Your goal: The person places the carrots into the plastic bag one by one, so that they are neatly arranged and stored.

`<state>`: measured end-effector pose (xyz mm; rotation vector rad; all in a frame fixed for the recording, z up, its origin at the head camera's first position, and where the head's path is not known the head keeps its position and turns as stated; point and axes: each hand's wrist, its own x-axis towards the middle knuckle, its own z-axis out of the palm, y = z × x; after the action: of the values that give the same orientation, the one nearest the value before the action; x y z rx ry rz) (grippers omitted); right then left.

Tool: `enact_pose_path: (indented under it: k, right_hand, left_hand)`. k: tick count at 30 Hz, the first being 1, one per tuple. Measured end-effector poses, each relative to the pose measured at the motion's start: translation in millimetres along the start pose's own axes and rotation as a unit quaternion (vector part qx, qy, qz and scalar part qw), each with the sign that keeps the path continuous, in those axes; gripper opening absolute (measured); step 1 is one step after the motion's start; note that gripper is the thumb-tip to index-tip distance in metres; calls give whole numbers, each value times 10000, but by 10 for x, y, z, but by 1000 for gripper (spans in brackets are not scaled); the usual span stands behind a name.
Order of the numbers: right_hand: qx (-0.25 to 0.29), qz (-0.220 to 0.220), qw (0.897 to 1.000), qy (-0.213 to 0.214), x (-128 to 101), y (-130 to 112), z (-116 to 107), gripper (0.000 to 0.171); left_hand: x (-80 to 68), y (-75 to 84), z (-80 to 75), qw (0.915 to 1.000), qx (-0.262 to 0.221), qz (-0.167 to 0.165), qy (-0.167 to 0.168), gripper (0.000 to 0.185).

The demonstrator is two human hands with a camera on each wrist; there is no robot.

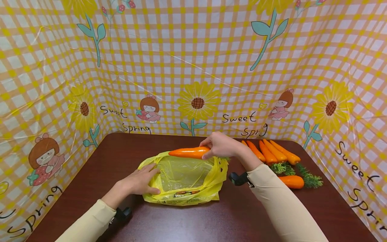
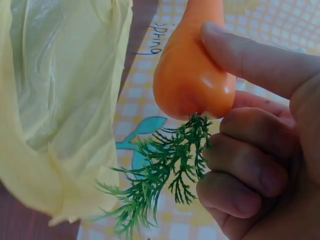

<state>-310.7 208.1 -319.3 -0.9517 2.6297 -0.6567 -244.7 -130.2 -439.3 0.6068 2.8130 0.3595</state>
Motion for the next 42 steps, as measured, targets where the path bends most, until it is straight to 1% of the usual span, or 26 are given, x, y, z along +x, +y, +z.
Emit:
enact_pose_path:
  k: [10, 13, 16, 20, 23, 30, 34, 39, 42]
  right_hand:
    - [216, -19, 9997, -146, 254, 17, 188, 43]
    - [223, -114, 9995, -185, 332, 23, 237, 41]
    - [190, -177, 9994, -229, 411, 33, 290, 43]
    - [106, -131, 9994, -292, 514, 48, 365, 48]
    - [37, -40, 9995, -302, 575, 82, 422, 50]
    - [-12, 415, 9988, -267, 657, 229, 549, 49]
    - [-165, 519, 9983, -218, 683, 272, 602, 47]
    - [-226, 621, 9976, -192, 708, 307, 651, 48]
    - [-285, 764, 9965, -159, 720, 329, 672, 49]
  left_hand:
    - [23, -17, 10, 10000, -6, 95, -5, 84]
    - [20, -23, 6, 10000, 0, 65, -21, 84]
    - [14, -28, -6, 10000, -4, 44, -37, 85]
    - [7, -31, -13, 10000, -36, 43, -68, 86]
    - [6, -28, -13, 9999, -85, 45, -102, 85]
    - [3, -26, -14, 9999, -111, 63, -90, 84]
    - [2, -31, -20, 9998, -118, 94, -112, 83]
    - [14, -42, -28, 9997, -120, 113, -162, 83]
    - [29, -49, -30, 9997, -111, 124, -182, 84]
